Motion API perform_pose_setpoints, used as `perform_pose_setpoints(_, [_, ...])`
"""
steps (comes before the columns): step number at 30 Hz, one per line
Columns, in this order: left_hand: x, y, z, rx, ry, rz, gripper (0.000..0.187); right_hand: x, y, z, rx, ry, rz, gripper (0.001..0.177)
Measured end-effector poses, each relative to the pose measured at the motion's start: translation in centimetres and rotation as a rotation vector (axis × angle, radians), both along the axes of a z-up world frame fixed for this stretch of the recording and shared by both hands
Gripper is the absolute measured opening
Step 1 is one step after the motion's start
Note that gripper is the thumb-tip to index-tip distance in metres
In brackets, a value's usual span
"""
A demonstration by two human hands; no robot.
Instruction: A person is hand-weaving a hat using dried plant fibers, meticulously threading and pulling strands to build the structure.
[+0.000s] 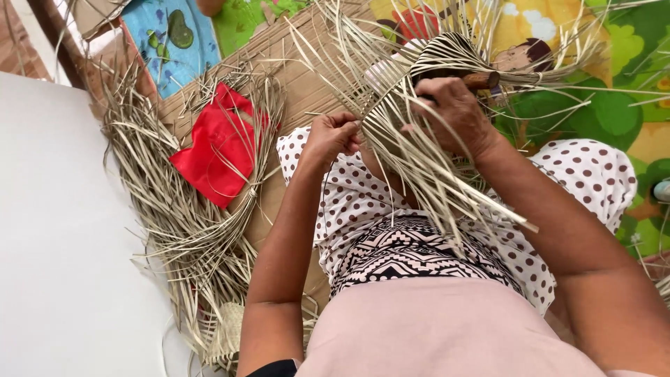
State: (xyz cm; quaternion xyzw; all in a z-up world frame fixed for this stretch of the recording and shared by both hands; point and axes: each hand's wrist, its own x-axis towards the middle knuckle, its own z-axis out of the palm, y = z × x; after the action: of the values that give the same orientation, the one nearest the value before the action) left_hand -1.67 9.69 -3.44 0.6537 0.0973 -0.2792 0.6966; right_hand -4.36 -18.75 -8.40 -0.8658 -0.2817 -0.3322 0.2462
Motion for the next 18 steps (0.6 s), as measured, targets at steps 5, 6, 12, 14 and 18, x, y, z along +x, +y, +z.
perform_pose_setpoints(5, [0.0,-0.1,0.4,-0.022,0.008,-0.016,0.017,-6.3,-3.9,-1.0,-0.100,0.181,-0.239,0.037])
perform_pose_setpoints(6, [0.0,-0.1,0.2,-0.022,0.009,-0.018,0.017,-7.2,-4.0,-0.8,-0.111,0.223,-0.267,0.041])
perform_pose_setpoints(12, [-0.2,-0.2,0.4,-0.013,0.011,-0.036,0.017,-5.1,-0.8,1.5,-0.130,0.120,-0.240,0.094])
perform_pose_setpoints(14, [-0.3,-0.1,0.9,-0.010,-0.006,-0.023,0.017,-2.8,1.0,1.0,-0.102,0.065,-0.180,0.083])
perform_pose_setpoints(18, [-0.5,-0.2,1.5,-0.030,-0.030,-0.021,0.018,1.2,4.0,-1.0,-0.122,-0.048,-0.053,0.039])
